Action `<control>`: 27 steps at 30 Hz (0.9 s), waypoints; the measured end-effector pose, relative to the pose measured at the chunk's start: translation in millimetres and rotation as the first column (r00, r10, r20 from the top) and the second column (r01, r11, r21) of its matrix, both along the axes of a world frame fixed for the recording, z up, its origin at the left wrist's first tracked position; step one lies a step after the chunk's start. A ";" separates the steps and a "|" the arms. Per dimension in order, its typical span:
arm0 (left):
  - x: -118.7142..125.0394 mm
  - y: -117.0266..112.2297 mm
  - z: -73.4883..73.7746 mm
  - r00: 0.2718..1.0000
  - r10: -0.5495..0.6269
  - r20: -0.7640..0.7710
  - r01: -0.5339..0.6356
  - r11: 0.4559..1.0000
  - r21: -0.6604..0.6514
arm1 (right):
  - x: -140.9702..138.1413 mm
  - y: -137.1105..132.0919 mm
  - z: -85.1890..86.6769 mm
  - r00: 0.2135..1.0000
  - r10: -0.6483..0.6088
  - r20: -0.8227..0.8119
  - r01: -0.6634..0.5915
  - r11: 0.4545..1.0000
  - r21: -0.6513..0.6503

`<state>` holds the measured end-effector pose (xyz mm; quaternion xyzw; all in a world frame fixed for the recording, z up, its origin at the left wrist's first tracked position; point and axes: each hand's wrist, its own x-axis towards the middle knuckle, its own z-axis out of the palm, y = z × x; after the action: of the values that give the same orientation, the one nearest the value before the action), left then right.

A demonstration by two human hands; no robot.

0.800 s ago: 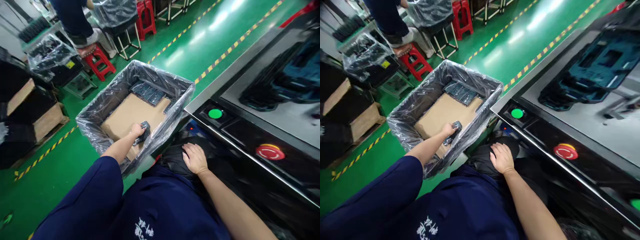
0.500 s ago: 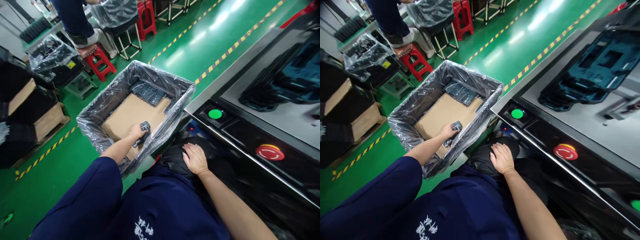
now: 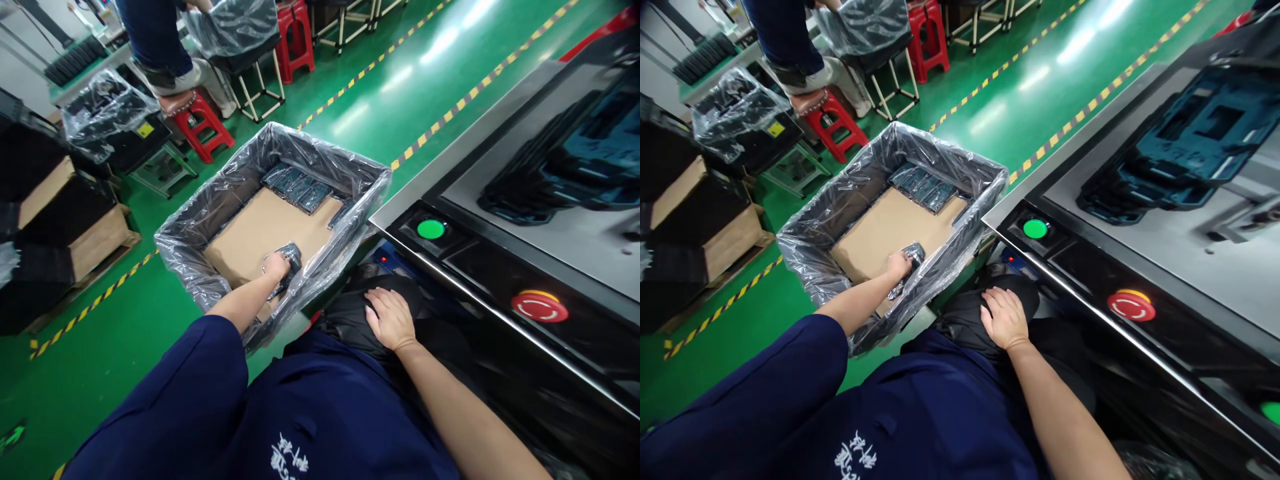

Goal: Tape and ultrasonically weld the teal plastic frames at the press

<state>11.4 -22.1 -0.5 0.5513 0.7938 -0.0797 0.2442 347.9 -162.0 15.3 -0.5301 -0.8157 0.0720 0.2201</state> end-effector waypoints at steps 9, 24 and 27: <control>-7.3 -18.5 -2.5 0.998 0.042 -0.044 -0.040 0.998 0.040 | 0.0 0.7 -0.4 1.000 0.013 0.004 -0.013 1.000 0.017; -4.6 -3.9 -5.9 0.998 -0.056 0.031 0.054 0.997 0.051 | 0.5 -1.3 -2.7 1.000 -0.002 0.002 0.002 1.000 -0.001; 0.4 8.0 -1.6 0.993 -0.098 0.061 0.094 0.994 0.062 | 0.7 -0.5 -2.5 1.000 0.005 0.007 -0.005 1.000 -0.015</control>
<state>11.8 -14.2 -2.1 0.5981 0.7601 -0.0501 0.2490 348.6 -162.5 12.9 -0.5299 -0.8173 0.0764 0.2130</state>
